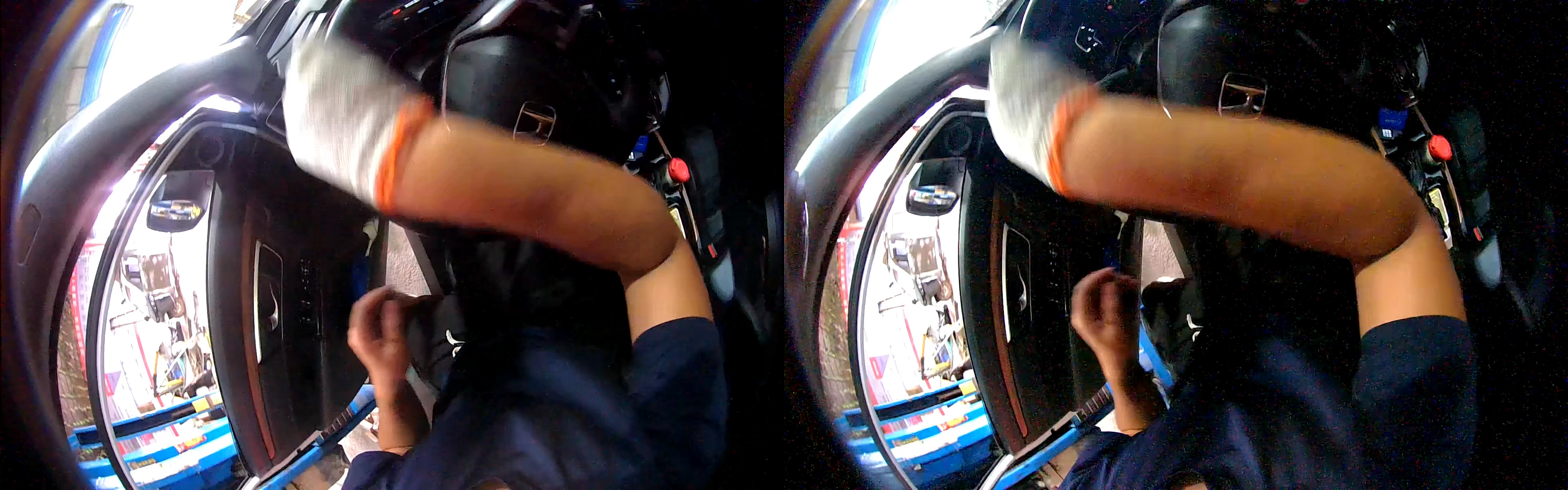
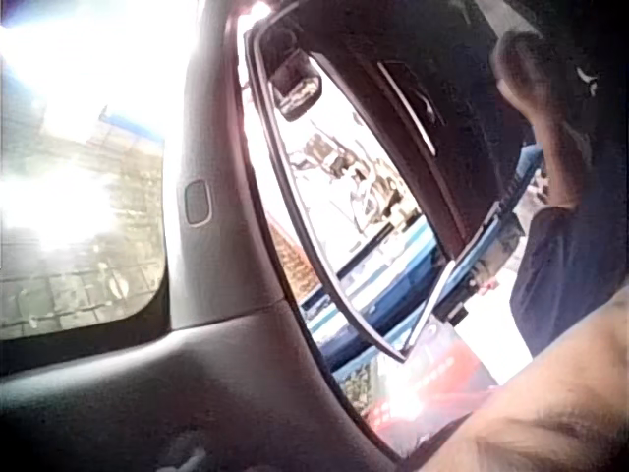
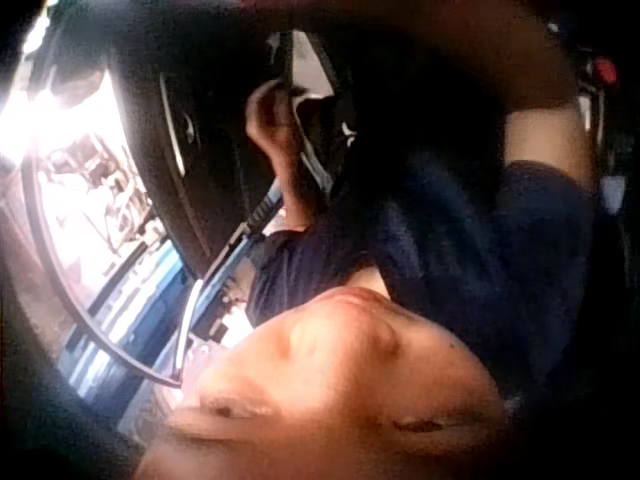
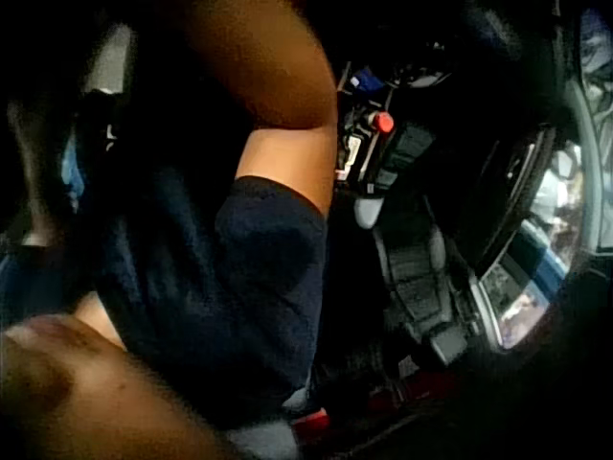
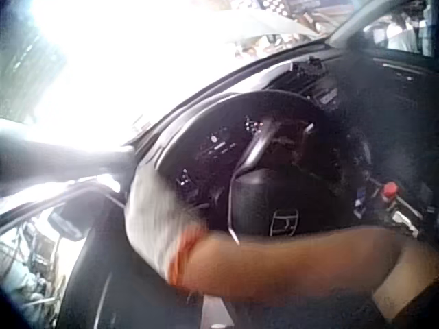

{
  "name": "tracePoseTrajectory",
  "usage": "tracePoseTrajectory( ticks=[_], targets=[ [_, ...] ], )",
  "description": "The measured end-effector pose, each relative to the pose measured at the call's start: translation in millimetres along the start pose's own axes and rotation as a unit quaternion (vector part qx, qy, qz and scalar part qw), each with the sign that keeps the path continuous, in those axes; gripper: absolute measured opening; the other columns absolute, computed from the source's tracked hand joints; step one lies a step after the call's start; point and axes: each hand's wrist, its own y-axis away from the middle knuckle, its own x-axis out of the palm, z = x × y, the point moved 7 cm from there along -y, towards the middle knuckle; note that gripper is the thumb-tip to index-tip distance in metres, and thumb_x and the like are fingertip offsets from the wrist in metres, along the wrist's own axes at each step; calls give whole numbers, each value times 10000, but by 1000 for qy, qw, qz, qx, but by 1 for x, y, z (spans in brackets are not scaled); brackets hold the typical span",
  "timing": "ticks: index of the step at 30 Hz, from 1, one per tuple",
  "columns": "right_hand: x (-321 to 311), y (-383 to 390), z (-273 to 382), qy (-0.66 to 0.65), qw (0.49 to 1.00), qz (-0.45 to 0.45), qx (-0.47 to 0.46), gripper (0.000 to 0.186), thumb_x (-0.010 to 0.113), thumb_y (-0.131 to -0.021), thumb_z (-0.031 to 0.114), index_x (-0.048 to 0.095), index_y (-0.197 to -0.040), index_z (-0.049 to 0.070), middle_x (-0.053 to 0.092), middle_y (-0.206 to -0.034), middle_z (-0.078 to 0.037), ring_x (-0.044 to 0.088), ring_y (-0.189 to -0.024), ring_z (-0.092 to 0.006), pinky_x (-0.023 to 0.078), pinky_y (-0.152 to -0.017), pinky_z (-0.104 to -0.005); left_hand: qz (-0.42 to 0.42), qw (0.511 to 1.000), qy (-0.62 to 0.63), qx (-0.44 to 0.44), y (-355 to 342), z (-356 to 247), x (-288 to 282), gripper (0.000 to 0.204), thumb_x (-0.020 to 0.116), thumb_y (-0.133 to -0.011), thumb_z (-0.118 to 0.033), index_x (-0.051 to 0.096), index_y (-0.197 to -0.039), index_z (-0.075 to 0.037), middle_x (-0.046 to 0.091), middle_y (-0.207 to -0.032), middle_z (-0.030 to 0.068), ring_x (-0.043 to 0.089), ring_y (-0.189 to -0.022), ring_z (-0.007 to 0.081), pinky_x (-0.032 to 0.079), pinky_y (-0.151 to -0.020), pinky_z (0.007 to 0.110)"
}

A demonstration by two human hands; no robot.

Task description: The person adjusts the wheel arch liner of a white car, then enters the vehicle to start the engine and turn the steering wheel. After exiting, the person picks up a plastic wheel arch liner and a screwdriver from the floor and attempts to install the liner onto the car's wheel well.

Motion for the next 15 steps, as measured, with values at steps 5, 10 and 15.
tracePoseTrajectory(
  ticks=[5, 10, 15],
  targets=[
    [41, 44, 116, 108, 975, -67, -183, 364, 597, -883, 148, 658, -1194, -34, 604, -1283, -190, 512, -1249, -349, 343, -1128, -368, -141, 972, 173, 81, -26, -22, -73, 184, 566, -956, -110, 595, -1060, 39, 664, -905, 143, 650, -798, 201, 527, -745, 306],
    [32, 37, 61, -427, 899, -99, -3, 432, 504, -929, 176, 567, -1269, -82, 605, -1279, -220, 576, -1190, -366, 419, -1073, -369, -122, 962, 75, 232, -95, -91, -31, 223, 563, -947, -62, 569, -1144, 41, 637, -1039, 137, 613, -900, 168, 484, -823, 281],
    [24, 70, 27, -569, 790, -215, 71, 422, 495, -916, 193, 567, -1236, -72, 562, -1330, -216, 494, -1297, -358, 355, -1134, -384, -76, 970, 160, 167, -137, -106, 23, 462, 543, -995, -222, 415, -1365, 23, 543, -1263, 154, 560, -1099, 208, 446, -952, 337]
  ],
)
